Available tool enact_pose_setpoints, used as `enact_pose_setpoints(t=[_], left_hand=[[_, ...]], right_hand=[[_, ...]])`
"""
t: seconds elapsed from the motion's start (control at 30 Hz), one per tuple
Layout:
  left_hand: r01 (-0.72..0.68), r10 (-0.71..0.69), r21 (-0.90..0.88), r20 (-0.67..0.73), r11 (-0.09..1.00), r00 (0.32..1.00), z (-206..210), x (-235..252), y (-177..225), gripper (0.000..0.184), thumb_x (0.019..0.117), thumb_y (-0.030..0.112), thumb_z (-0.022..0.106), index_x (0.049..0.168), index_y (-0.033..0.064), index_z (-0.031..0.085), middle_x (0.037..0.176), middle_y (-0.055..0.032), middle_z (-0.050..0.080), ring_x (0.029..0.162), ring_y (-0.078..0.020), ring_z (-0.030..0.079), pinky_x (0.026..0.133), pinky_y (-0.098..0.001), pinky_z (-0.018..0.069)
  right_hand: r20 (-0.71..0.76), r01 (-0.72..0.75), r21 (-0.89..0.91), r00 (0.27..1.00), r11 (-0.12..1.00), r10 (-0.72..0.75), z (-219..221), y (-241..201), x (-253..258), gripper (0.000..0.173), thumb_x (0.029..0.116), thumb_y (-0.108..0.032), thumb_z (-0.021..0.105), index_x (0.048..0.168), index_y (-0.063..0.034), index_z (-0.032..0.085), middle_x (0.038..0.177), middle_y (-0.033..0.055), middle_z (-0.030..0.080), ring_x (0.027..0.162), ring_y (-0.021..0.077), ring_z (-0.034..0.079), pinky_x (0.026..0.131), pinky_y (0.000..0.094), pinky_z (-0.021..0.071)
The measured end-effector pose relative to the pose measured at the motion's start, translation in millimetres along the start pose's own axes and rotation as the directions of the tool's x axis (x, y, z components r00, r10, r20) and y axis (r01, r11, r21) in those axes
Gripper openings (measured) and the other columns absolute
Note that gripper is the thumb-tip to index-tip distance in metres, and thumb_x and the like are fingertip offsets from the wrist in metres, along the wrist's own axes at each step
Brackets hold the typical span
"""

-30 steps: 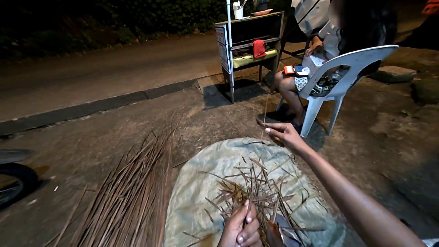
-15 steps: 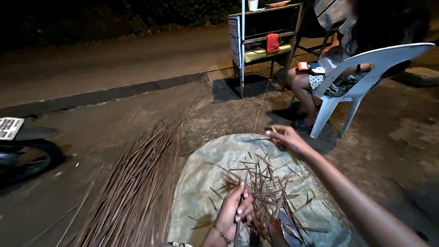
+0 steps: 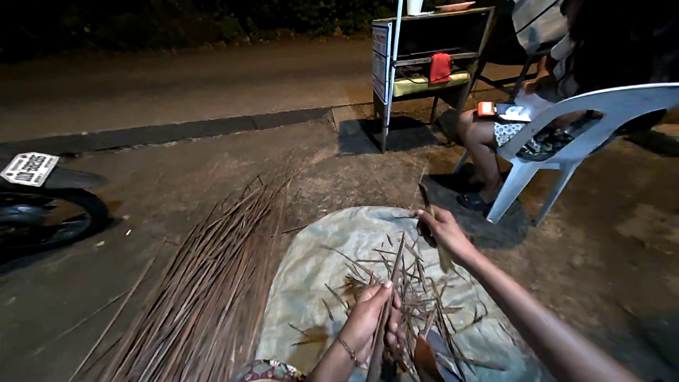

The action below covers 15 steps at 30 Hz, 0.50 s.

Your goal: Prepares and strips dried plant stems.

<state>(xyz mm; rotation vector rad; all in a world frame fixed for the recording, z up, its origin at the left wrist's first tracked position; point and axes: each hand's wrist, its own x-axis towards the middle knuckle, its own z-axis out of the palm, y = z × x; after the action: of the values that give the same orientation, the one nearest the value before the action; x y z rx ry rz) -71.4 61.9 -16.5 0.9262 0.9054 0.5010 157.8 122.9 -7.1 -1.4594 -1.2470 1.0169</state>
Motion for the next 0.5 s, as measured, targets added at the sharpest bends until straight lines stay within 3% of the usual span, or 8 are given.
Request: enact_pose_setpoints(t=[0.07,0.13,0.17,0.23,0.27,0.33,0.4,0.5], left_hand=[[-0.023,0.021,-0.028,-0.074,0.999,0.997,-4.7,4.1,3.3,0.044,0.1143,0.027,0.026,0.089,0.0076,0.056,0.054,0.0055,0.050,0.045,-0.0048,0.053,0.051,-0.0205,0.0522],[-0.048,0.040,-0.069,-0.117,0.996,0.992,-11.5,7.8,7.5,0.045,0.1144,0.028,0.025,0.086,0.0091,0.054,0.052,0.0071,0.045,0.042,-0.0030,0.047,0.049,-0.0185,0.0492],[-0.059,0.047,-0.095,-0.122,0.994,0.991,-14.5,8.7,9.9,0.045,0.1145,0.026,0.024,0.084,0.0102,0.053,0.051,0.0078,0.043,0.041,-0.0026,0.044,0.048,-0.0181,0.0486],[-0.085,0.064,-0.150,-0.138,0.985,0.988,-16.3,7.7,13.7,0.043,0.1125,0.016,0.024,0.080,0.0134,0.051,0.048,0.0103,0.040,0.039,-0.0011,0.040,0.048,-0.0172,0.0462],[-0.094,0.071,-0.173,-0.139,0.980,0.988,-16.4,6.5,14.5,0.043,0.1112,0.013,0.023,0.078,0.0146,0.051,0.047,0.0112,0.039,0.038,-0.0006,0.039,0.047,-0.0167,0.0453],[-0.092,0.072,-0.189,-0.111,0.978,0.991,-17.4,7.0,12.0,0.044,0.1127,0.017,0.021,0.079,0.0149,0.050,0.047,0.0110,0.037,0.038,-0.0008,0.039,0.047,-0.0168,0.0460],[-0.045,0.033,-0.170,-0.072,0.984,0.997,-16.8,8.9,8.2,0.046,0.1145,0.028,0.021,0.079,0.0145,0.048,0.048,0.0096,0.037,0.038,-0.0025,0.040,0.049,-0.0186,0.0481],[-0.001,-0.005,-0.159,-0.038,0.987,0.999,-11.3,10.8,2.4,0.046,0.1144,0.030,0.022,0.078,0.0155,0.047,0.047,0.0103,0.034,0.038,-0.0026,0.038,0.048,-0.0195,0.0480]], right_hand=[[0.103,0.085,-0.413,0.994,0.906,-0.047,2.4,-2.4,-4.6,0.031,0.1062,-0.009,0.041,0.127,0.0008,0.062,0.087,0.0137,0.066,0.070,0.0240,0.063,0.068,0.0427,0.0529],[0.237,0.214,-0.629,0.968,0.747,-0.077,24.2,-12.4,-22.9,0.030,0.1022,-0.007,0.050,0.128,0.0003,0.062,0.099,0.0240,0.070,0.089,0.0421,0.069,0.080,0.0606,0.0527],[0.293,0.331,-0.677,0.941,0.658,-0.172,38.3,-10.2,-33.6,0.027,0.0994,-0.006,0.055,0.123,0.0001,0.066,0.097,0.0234,0.071,0.086,0.0438,0.071,0.075,0.0623,0.0542],[0.347,0.562,-0.704,0.805,0.433,-0.481,63.4,9.9,-44.6,0.011,0.0894,-0.003,0.065,0.099,-0.0005,0.070,0.080,0.0173,0.070,0.063,0.0364,0.071,0.053,0.0528,0.0567],[0.352,0.593,-0.720,0.760,0.361,-0.547,70.5,16.2,-45.6,0.006,0.0875,-0.002,0.067,0.093,-0.0008,0.069,0.076,0.0159,0.068,0.057,0.0335,0.069,0.048,0.0487,0.0553],[0.322,0.542,-0.773,0.784,0.330,-0.531,71.4,18.8,-43.7,0.005,0.0906,-0.002,0.064,0.093,0.0006,0.068,0.077,0.0172,0.068,0.056,0.0341,0.068,0.048,0.0481,0.0551],[0.261,0.426,-0.817,0.874,0.388,-0.410,60.8,15.4,-38.6,0.012,0.0980,-0.003,0.058,0.102,0.0027,0.067,0.086,0.0218,0.070,0.065,0.0404,0.070,0.055,0.0539,0.0561],[0.200,0.350,-0.853,0.905,0.386,-0.376,39.7,20.6,-25.4,0.014,0.0997,-0.003,0.055,0.104,0.0032,0.067,0.089,0.0239,0.070,0.067,0.0437,0.070,0.057,0.0570,0.0553]])
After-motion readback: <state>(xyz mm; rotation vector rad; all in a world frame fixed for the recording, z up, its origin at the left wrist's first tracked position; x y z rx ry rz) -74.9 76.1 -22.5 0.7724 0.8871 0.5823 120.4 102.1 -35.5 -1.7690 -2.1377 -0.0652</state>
